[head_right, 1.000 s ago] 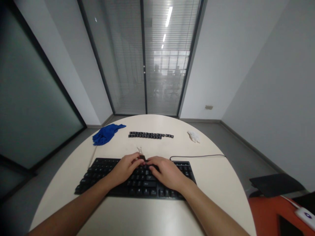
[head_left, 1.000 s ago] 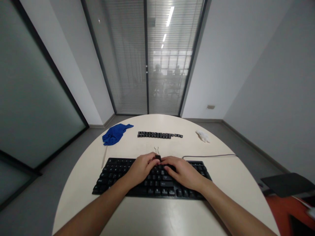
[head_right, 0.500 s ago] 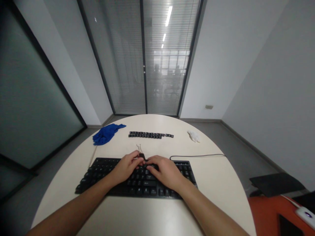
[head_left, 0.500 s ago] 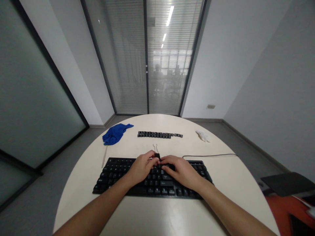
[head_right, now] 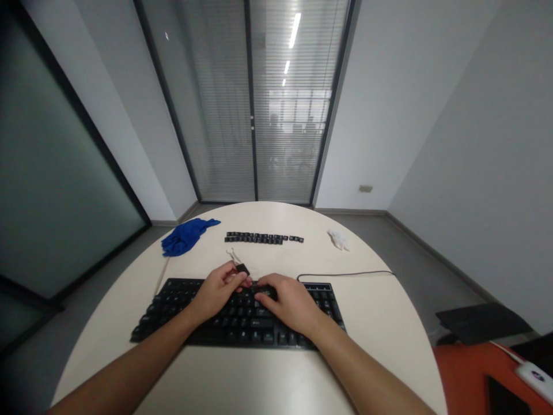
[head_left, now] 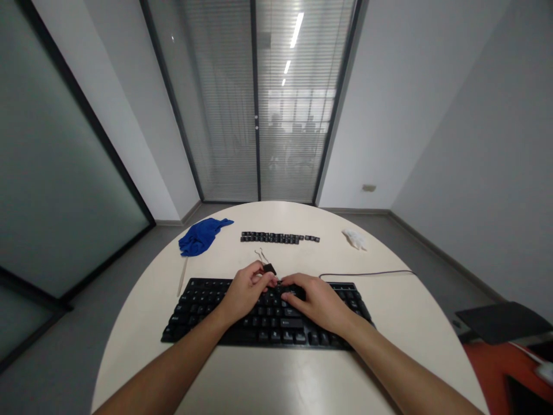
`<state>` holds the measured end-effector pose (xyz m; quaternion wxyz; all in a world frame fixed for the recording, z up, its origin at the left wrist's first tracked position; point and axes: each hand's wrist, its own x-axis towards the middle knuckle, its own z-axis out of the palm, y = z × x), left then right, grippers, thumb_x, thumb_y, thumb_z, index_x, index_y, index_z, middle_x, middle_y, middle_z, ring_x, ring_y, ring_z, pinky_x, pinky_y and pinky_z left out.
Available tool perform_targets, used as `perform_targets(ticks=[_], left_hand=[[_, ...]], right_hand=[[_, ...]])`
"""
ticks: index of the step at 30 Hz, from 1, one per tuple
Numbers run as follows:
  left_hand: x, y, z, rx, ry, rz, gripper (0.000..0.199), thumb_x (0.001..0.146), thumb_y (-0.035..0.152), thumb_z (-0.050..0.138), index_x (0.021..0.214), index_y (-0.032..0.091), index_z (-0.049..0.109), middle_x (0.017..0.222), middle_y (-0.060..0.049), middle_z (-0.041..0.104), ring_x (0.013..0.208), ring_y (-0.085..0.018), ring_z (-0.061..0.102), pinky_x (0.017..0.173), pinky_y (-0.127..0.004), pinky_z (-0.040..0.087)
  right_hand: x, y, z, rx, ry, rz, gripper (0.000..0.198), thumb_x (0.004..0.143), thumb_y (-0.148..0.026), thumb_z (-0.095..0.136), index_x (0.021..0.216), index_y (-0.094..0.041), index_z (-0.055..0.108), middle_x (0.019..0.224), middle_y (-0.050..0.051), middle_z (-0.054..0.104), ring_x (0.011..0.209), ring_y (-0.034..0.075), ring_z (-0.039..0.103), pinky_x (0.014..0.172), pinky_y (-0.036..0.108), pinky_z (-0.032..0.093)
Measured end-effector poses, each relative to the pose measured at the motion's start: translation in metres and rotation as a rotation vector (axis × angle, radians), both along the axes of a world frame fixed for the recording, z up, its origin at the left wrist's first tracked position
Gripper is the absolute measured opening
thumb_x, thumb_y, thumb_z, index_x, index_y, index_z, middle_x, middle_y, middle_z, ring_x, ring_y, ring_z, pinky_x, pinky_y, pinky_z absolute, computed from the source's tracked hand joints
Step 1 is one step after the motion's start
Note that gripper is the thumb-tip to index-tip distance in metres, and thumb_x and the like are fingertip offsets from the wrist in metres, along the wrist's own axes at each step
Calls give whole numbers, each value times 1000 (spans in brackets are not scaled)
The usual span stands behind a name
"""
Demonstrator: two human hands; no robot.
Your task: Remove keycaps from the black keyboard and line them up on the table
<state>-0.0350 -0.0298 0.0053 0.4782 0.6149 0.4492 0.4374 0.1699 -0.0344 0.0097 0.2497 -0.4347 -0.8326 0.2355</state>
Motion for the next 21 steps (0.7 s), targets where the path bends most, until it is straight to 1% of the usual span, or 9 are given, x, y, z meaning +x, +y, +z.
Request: perform_targets(ticks=[5, 11, 13, 17, 21], left_hand=[[0, -1, -1, 40, 25, -6, 17, 87, 31, 60, 88, 14, 63, 83, -6, 73, 79, -19, 71, 71, -28, 55], [0, -4, -1, 180, 128, -31, 16, 85, 29, 62, 81, 14, 67, 80, -5, 71, 76, -18, 67, 70, -28, 54], [0, -4, -2, 170, 128, -13, 17, 86, 30, 62, 81, 15, 67, 81, -5, 72, 77, -19, 68, 71, -29, 55], [1, -3, -2, 104, 82, 7, 17, 85, 31, 63, 83, 15, 64, 84, -7, 73, 81, -21, 71, 73, -31, 57], [2, -2, -2, 42, 46, 53, 16, 83, 32, 64, 82, 16, 61, 79, -5, 73, 79, -21, 73, 70, -30, 57]], right_hand=[[-1, -1, 2, -5, -16, -34, 29, 86, -43, 63, 110, -26, 68, 107, 3, 72, 99, 23, 66, 90, 35, 49], [-1, -1, 3, -4, 16, -48, 25, 88, -42, 61, 106, -25, 68, 103, 3, 73, 97, 22, 67, 88, 34, 49], [0, 0, 3, -4, 19, -39, 24, 88, -40, 62, 107, -25, 68, 104, 3, 73, 97, 22, 67, 88, 35, 49], [1, 1, 1, 12, 35, -26, 25, 88, -36, 63, 110, -26, 66, 107, 3, 71, 100, 22, 65, 90, 35, 48], [0, 0, 1, 66, 24, -69, 25, 87, -36, 64, 109, -25, 61, 101, 3, 71, 94, 21, 65, 85, 34, 49]])
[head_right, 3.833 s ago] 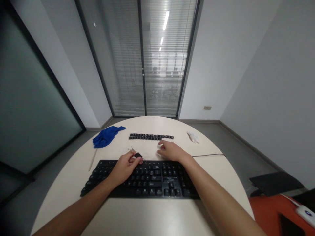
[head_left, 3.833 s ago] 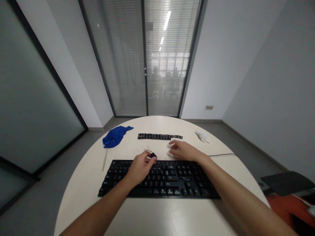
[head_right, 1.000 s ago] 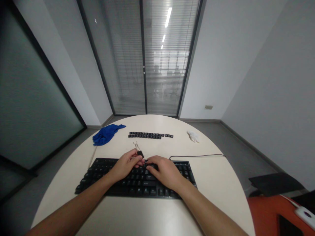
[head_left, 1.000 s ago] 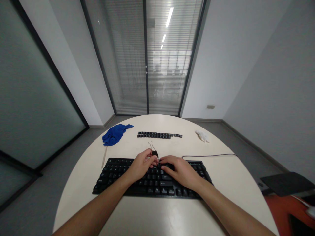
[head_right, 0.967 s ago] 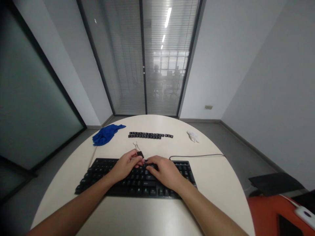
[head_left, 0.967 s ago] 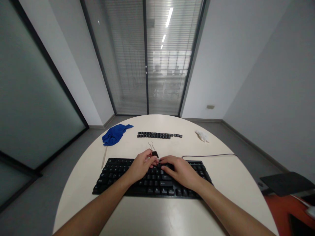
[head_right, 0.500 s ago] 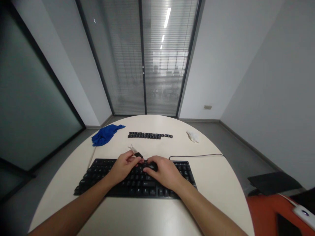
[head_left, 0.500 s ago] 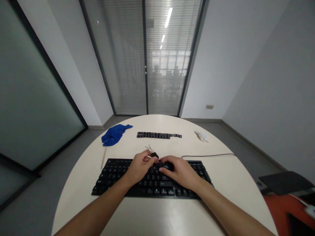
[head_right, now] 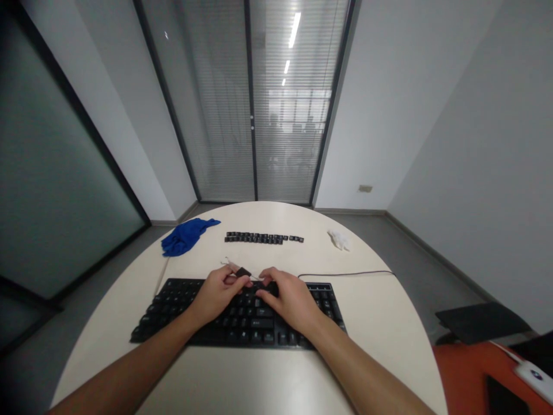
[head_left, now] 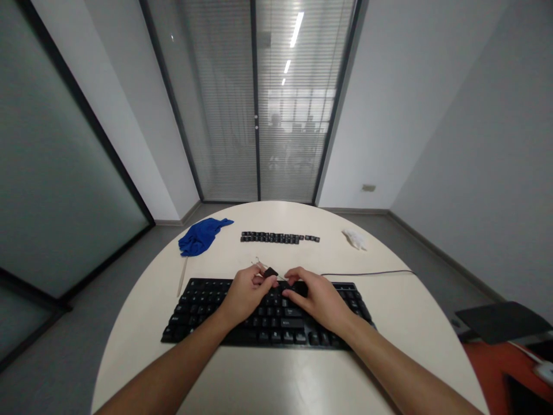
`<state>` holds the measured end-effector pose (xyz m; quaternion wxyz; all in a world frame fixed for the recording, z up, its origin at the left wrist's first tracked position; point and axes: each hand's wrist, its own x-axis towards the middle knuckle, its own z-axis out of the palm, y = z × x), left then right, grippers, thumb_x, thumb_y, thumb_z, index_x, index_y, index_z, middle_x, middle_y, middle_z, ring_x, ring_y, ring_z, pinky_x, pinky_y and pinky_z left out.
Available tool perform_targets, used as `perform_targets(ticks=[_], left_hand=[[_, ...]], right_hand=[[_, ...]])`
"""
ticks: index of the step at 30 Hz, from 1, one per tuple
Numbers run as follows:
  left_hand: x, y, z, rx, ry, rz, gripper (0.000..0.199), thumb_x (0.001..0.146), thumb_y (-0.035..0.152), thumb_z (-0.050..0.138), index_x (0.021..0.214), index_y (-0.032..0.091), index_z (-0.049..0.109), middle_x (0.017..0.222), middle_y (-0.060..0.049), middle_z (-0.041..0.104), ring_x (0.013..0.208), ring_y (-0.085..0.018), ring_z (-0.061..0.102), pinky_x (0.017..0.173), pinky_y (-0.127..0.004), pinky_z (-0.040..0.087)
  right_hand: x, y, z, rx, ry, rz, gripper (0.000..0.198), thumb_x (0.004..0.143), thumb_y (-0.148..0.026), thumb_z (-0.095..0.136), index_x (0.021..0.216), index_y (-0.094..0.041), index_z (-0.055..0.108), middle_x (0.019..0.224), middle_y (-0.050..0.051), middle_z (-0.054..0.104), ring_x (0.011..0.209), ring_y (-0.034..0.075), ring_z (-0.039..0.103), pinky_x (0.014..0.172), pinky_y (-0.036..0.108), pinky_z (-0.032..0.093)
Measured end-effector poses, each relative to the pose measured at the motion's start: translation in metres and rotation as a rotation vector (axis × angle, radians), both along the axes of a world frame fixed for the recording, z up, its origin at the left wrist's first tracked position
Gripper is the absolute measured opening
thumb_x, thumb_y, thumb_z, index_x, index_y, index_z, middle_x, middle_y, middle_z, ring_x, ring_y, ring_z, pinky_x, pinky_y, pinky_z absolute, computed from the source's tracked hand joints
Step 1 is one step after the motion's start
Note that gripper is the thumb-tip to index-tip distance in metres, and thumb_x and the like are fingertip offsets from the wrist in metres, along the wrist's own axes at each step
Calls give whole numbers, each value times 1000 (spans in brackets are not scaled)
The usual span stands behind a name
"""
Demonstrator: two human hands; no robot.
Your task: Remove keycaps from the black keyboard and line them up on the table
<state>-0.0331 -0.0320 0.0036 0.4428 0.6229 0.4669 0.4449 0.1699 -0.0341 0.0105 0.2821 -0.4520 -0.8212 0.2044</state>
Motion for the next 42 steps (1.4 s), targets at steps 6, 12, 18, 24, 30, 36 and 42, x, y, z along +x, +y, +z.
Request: perform_targets(ticks=[6, 12, 18, 24, 30, 36, 42], left_hand=[[0, 2, -1, -47, -25, 44, 19, 83, 34, 64, 82, 15, 58, 76, -5, 72, 76, -20, 72, 63, -26, 54], [0, 2, -3, -49, -47, 23, 20, 83, 34, 63, 84, 15, 58, 79, -5, 70, 78, -20, 73, 59, -24, 53], [-1, 2, -4, -25, -37, 16, 20, 85, 35, 61, 86, 16, 58, 80, -3, 68, 77, -20, 72, 59, -23, 53], [-2, 3, -4, -21, -27, 44, 19, 84, 35, 61, 86, 16, 58, 79, -4, 69, 76, -19, 73, 57, -23, 52], [-2, 3, -4, -12, -1, 31, 21, 84, 36, 62, 84, 15, 58, 77, -5, 69, 76, -21, 73, 55, -23, 51], [-3, 2, -4, 4, 48, 5, 19, 86, 34, 59, 86, 15, 58, 77, -6, 69, 78, -22, 72, 56, -24, 50], [-3, 2, -4, 11, 76, -26, 18, 87, 32, 59, 86, 15, 60, 79, -7, 71, 78, -21, 71, 60, -24, 50]], right_hand=[[-1, -2, 5, 137, -127, 109, 18, 94, -31, 55, 108, -24, 63, 98, 5, 69, 94, 21, 63, 85, 34, 47], [-3, -2, 4, 187, -212, 123, 16, 92, -28, 56, 106, -23, 64, 97, 4, 70, 91, 21, 64, 82, 34, 46], [-4, -2, -1, 203, -263, 144, 19, 92, -23, 52, 109, -24, 63, 98, 4, 72, 89, 20, 66, 81, 32, 48], [5, 3, 6, 167, -230, -30, 21, 95, -32, 49, 110, -26, 62, 101, 3, 73, 91, 20, 69, 79, 30, 49], [29, 27, 11, 91, -410, -338, 22, 94, -35, 50, 108, -24, 62, 96, 6, 75, 85, 26, 70, 69, 33, 49], [36, 48, 7, 83, -653, -459, 26, 95, -35, 47, 110, -20, 61, 94, 13, 74, 86, 30, 70, 66, 34, 49], [30, 71, 7, 95, -796, -413, 24, 95, -32, 47, 106, -19, 64, 95, 14, 73, 87, 28, 70, 71, 34, 48]])
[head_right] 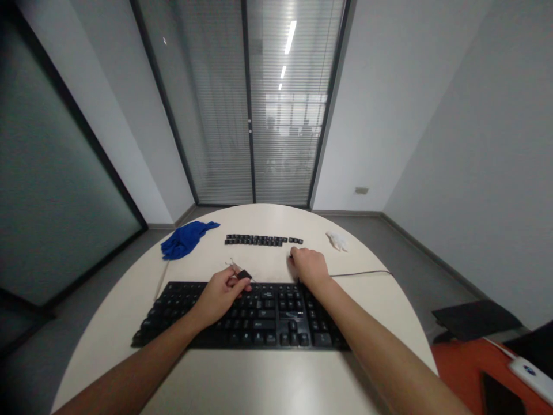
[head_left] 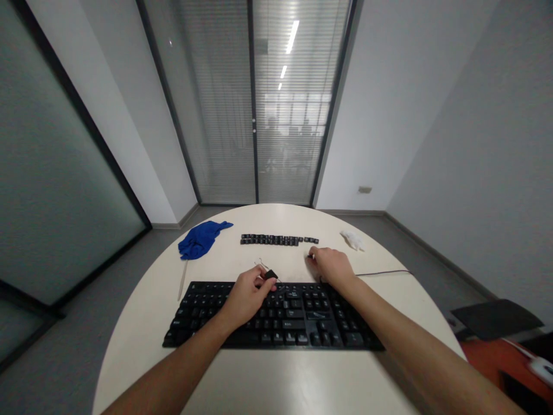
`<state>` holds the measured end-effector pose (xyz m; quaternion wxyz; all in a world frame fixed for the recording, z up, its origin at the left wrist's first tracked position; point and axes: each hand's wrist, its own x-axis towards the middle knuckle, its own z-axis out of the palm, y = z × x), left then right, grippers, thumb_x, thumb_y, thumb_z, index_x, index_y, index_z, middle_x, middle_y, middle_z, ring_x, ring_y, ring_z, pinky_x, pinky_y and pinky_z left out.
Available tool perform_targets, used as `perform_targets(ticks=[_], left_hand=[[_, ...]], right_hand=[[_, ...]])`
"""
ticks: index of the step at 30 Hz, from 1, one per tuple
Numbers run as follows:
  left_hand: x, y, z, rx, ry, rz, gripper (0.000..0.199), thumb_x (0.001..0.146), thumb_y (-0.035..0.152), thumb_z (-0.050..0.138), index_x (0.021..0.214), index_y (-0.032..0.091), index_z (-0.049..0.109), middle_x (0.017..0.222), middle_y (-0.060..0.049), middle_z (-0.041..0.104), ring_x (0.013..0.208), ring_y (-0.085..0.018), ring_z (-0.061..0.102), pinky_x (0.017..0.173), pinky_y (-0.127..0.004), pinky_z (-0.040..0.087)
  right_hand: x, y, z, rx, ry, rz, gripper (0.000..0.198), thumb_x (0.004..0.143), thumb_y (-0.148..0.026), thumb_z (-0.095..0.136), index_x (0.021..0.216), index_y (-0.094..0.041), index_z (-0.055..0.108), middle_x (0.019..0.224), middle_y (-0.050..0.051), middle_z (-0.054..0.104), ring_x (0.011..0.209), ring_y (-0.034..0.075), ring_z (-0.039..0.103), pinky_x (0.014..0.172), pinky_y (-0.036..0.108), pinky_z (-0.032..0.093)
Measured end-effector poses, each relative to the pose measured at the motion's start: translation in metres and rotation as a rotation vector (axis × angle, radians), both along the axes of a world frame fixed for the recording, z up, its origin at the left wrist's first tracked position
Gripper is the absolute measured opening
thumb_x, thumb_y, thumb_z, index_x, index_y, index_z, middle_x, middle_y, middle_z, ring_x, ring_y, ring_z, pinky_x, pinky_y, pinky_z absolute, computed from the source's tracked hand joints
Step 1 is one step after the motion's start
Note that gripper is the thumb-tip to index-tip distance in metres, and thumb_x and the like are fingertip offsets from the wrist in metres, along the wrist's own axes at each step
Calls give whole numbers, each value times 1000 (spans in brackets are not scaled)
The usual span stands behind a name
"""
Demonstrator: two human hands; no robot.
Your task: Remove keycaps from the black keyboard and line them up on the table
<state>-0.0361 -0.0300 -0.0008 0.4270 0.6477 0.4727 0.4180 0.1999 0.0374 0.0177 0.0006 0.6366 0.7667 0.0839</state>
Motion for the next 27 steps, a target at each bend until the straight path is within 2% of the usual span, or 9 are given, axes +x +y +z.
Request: perform_targets(ticks=[7, 13, 27], left_hand=[[-2, 2, -4, 15, 14, -5, 18, 88, 34, 58, 87, 16, 61, 79, -7, 71, 76, -20, 70, 60, -24, 50], [-3, 2, -6, 29, 14, -6, 18, 88, 34, 59, 86, 16, 61, 79, -7, 71, 76, -20, 70, 59, -23, 49], [-2, 1, -1, 40, 31, -6, 17, 88, 32, 58, 84, 15, 60, 78, -7, 71, 74, -19, 69, 58, -23, 47]], right_hand=[[-10, 28, -2, -6, -45, -11, 33, 98, -34, 40, 112, -15, 62, 101, 17, 71, 94, 28, 68, 77, 34, 47], [-15, 42, -4, 6, -55, -14, 32, 98, -35, 39, 111, -14, 61, 102, 17, 71, 95, 28, 68, 77, 33, 46], [-16, 49, -11, 45, -47, 12, 28, 98, -36, 42, 110, -16, 58, 101, 14, 71, 92, 27, 69, 73, 31, 46]])
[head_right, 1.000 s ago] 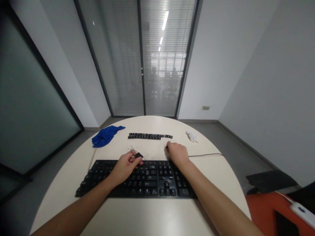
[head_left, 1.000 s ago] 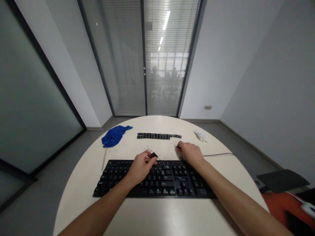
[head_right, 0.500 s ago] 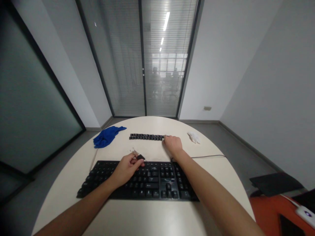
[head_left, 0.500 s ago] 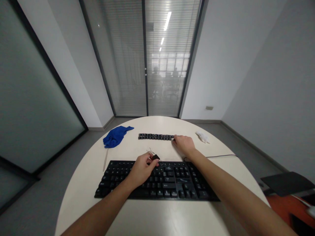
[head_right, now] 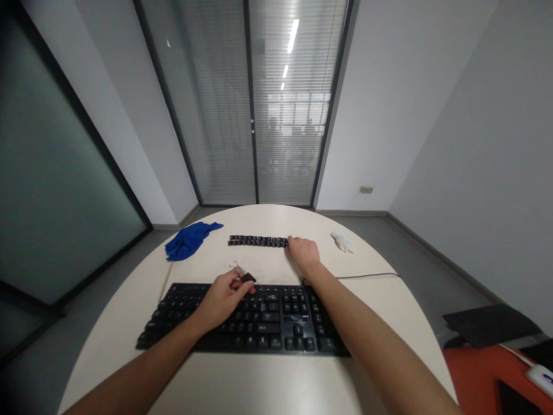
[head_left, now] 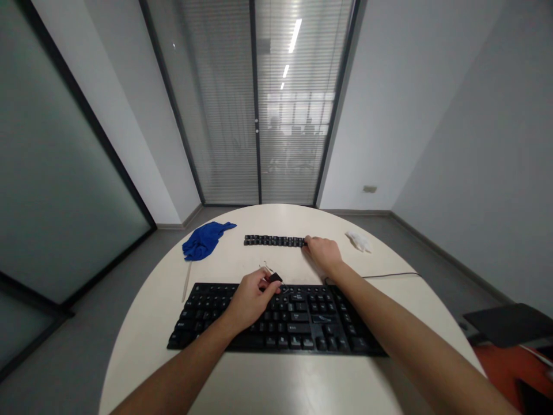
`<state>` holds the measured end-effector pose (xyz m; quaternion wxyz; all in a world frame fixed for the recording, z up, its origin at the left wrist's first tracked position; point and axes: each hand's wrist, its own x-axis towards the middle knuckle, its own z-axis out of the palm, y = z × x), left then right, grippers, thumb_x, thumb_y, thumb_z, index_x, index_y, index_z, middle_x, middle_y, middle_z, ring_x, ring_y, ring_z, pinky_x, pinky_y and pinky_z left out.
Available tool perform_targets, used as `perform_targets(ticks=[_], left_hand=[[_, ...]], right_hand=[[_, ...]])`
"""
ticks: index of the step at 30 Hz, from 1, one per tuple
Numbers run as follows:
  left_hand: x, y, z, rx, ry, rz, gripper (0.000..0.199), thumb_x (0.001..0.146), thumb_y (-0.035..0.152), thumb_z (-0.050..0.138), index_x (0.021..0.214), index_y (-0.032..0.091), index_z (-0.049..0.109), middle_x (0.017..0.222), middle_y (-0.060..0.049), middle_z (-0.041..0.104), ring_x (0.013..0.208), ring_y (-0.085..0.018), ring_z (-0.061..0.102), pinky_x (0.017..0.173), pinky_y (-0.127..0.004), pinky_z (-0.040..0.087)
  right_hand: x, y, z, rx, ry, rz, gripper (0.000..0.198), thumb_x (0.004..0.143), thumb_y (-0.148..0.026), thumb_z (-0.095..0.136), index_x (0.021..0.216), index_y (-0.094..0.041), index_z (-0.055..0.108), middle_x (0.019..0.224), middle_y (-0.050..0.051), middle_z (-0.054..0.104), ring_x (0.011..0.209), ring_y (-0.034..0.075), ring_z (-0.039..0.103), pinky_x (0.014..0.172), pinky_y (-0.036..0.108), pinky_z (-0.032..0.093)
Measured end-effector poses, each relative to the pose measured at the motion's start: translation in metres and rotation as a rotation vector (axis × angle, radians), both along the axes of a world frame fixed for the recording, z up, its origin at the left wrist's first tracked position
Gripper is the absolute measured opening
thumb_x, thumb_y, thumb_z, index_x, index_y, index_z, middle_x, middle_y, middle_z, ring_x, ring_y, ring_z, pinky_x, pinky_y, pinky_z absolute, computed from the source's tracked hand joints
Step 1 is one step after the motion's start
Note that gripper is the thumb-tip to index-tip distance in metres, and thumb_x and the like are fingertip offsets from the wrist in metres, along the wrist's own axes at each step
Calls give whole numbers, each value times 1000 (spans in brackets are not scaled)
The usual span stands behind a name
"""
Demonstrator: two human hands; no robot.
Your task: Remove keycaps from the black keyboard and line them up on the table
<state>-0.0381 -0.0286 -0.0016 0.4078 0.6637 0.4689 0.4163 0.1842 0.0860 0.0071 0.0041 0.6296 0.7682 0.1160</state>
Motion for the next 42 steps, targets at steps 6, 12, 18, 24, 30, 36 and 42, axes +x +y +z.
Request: perform_targets(ticks=[6, 12, 18, 24, 30, 36, 42], left_hand=[[0, -1, 2, -1, 12, -4, 16, 87, 31, 58, 83, 15, 59, 77, -7, 71, 73, -19, 68, 57, -23, 46], [0, -1, 1, 3, 9, -6, 17, 87, 32, 58, 83, 15, 60, 79, -7, 70, 75, -20, 69, 59, -24, 48], [-1, -2, 0, 20, 16, -13, 18, 87, 32, 59, 82, 15, 61, 79, -7, 71, 76, -20, 69, 63, -26, 49], [-1, -2, 2, 18, 22, -13, 19, 88, 33, 58, 83, 16, 62, 79, -7, 71, 76, -20, 68, 63, -26, 49], [-1, -2, 2, 13, 15, -15, 19, 88, 33, 58, 83, 16, 61, 79, -7, 71, 76, -20, 69, 62, -25, 49], [0, -2, 3, 23, 20, -9, 17, 87, 32, 59, 83, 15, 62, 79, -6, 71, 75, -20, 69, 66, -26, 49], [0, -3, 5, 13, 13, 2, 18, 87, 32, 59, 85, 15, 62, 78, -7, 72, 75, -20, 70, 63, -25, 50]], right_hand=[[-2, 0, 1, -2, 5, -1, 27, 98, -35, 42, 111, -16, 57, 102, 15, 71, 93, 27, 69, 73, 32, 46], [0, -1, 1, 3, 17, -7, 28, 97, -37, 44, 113, -17, 56, 98, 13, 71, 90, 27, 69, 72, 31, 46], [3, -3, 0, 1, 33, -35, 28, 96, -36, 45, 114, -19, 57, 98, 12, 71, 90, 26, 68, 73, 31, 45], [2, -6, 2, -11, 54, -49, 29, 97, -32, 41, 118, -21, 58, 102, 12, 71, 92, 26, 68, 73, 31, 45], [0, -7, 5, -29, 79, -62, 30, 97, -32, 42, 121, -21, 57, 103, 12, 71, 94, 26, 67, 76, 31, 45], [3, -14, 14, -31, 124, -95, 34, 95, -35, 48, 125, -21, 54, 101, 13, 71, 90, 26, 67, 72, 31, 45], [10, -58, 31, -82, 362, -9, 32, 93, -41, 49, 118, -25, 61, 99, 5, 73, 93, 22, 67, 74, 29, 46]])
